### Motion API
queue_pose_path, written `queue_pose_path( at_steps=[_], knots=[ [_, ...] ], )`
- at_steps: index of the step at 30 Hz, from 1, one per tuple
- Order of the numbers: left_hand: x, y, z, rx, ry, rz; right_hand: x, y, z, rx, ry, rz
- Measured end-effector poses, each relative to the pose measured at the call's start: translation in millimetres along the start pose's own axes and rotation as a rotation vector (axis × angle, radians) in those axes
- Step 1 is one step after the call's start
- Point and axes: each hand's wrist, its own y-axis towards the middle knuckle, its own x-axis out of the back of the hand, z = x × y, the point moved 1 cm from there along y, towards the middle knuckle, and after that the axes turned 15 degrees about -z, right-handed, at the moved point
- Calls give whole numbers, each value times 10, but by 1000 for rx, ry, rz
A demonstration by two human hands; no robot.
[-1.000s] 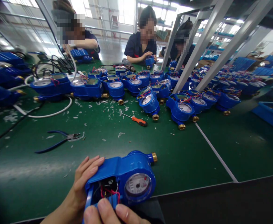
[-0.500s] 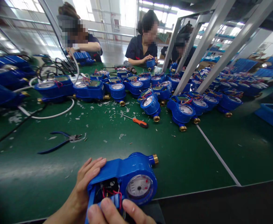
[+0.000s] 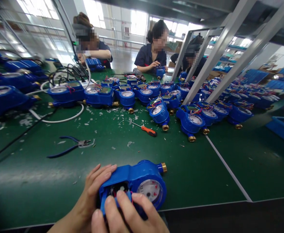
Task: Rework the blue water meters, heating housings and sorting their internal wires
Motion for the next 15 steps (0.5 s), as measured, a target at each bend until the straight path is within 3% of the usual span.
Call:
queue_pose_path(
  at_steps=[4, 9, 15],
  knots=[
    [-1, 41, -5, 33, 17, 35, 72, 113, -251, -44, 161, 29],
    [1, 127, 37, 179, -56, 97, -4, 338, -570, -127, 424, 435],
    [-6, 371, 227, 515, -248, 188, -364, 639, -993, -232, 607, 653]
  ],
)
